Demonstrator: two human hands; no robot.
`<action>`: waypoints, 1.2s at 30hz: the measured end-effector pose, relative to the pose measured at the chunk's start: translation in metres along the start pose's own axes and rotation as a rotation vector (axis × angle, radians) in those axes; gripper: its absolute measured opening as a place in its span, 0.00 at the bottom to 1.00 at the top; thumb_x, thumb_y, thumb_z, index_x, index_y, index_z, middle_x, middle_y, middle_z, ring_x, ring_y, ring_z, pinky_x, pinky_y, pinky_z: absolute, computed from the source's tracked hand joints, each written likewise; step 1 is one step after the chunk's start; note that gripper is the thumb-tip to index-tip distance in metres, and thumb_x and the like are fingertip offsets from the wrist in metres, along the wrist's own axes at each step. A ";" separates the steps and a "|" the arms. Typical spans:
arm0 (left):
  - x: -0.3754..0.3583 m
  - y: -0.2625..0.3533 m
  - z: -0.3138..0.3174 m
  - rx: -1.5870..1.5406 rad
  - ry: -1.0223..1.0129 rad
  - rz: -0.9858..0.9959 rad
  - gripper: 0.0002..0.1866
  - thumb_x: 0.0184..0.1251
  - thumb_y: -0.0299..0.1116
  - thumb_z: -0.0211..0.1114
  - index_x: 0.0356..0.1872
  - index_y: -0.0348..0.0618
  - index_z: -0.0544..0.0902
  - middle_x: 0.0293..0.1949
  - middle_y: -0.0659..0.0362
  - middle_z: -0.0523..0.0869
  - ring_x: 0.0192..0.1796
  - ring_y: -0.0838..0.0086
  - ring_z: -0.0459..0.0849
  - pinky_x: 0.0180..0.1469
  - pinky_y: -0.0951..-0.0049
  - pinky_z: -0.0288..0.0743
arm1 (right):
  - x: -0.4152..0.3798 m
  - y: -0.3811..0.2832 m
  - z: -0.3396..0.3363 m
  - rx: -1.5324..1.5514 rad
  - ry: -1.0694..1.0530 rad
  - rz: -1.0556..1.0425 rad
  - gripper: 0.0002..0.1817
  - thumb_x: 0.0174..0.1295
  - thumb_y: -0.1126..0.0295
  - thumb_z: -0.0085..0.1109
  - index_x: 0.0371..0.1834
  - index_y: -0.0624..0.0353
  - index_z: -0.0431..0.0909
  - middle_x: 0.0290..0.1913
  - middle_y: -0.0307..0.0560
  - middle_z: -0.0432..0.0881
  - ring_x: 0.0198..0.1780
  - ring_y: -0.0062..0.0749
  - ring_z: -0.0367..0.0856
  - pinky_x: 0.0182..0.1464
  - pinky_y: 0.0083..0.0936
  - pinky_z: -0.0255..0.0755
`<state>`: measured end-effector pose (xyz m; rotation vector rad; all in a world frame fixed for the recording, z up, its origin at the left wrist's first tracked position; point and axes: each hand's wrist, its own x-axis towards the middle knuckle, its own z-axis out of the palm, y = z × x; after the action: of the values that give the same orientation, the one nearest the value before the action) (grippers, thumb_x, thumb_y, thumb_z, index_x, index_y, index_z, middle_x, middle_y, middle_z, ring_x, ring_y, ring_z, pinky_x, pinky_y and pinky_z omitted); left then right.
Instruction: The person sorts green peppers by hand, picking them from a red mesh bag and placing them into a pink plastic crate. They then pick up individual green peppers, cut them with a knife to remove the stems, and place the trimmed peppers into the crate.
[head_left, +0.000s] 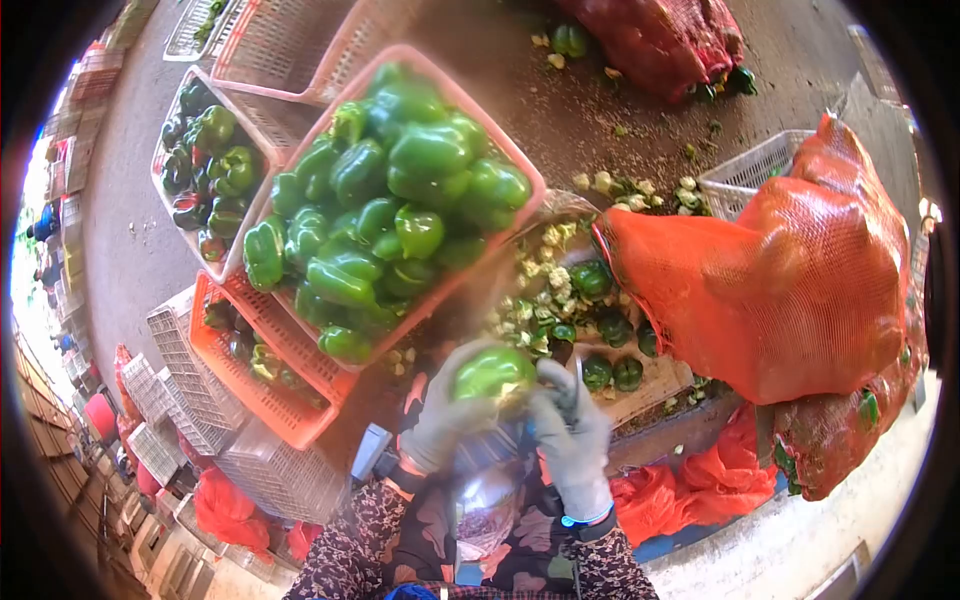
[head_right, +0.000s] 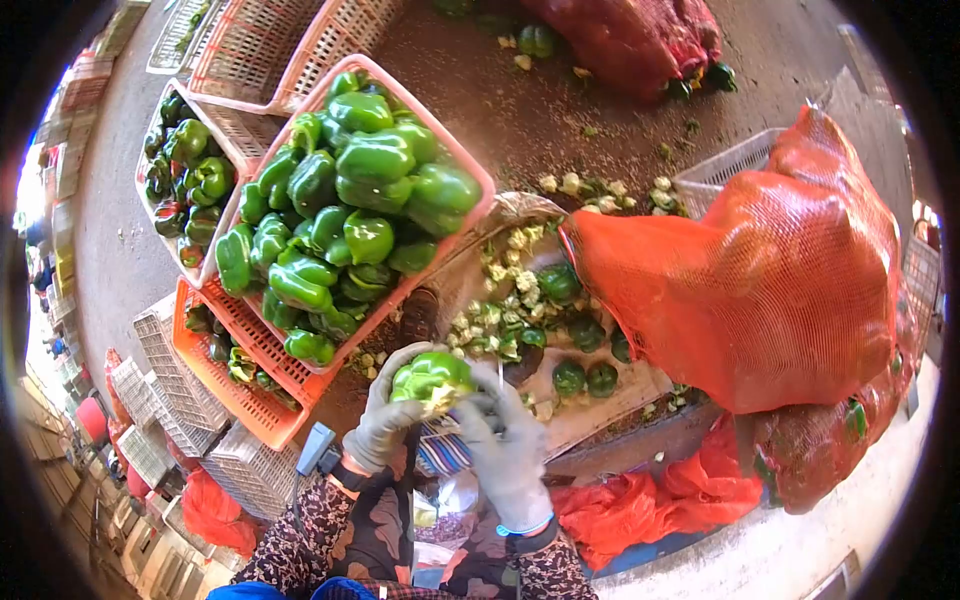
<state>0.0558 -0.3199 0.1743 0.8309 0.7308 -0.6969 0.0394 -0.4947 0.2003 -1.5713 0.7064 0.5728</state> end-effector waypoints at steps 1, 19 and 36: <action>0.000 -0.010 0.004 0.222 0.010 0.129 0.45 0.61 0.54 0.73 0.75 0.37 0.71 0.73 0.46 0.76 0.74 0.58 0.77 0.77 0.58 0.69 | -0.003 -0.002 0.004 0.242 -0.032 0.158 0.31 0.69 0.72 0.71 0.75 0.62 0.72 0.52 0.44 0.86 0.37 0.17 0.80 0.41 0.23 0.79; -0.078 -0.133 0.102 0.229 0.231 0.071 0.46 0.69 0.46 0.74 0.83 0.47 0.61 0.73 0.53 0.72 0.72 0.65 0.73 0.75 0.65 0.69 | -0.094 0.075 -0.072 0.233 0.002 0.039 0.32 0.70 0.64 0.65 0.75 0.64 0.69 0.62 0.49 0.82 0.61 0.32 0.82 0.64 0.30 0.78; -0.118 -0.113 0.068 -0.197 -0.136 -0.236 0.32 0.69 0.42 0.69 0.70 0.44 0.72 0.60 0.56 0.79 0.62 0.68 0.81 0.67 0.68 0.74 | -0.110 0.076 -0.091 0.636 -0.519 0.386 0.32 0.69 0.60 0.56 0.76 0.57 0.68 0.66 0.48 0.79 0.59 0.32 0.83 0.61 0.25 0.78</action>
<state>-0.0786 -0.4026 0.2547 0.5165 0.7678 -0.8678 -0.0947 -0.5770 0.2373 -0.6551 0.6988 0.8927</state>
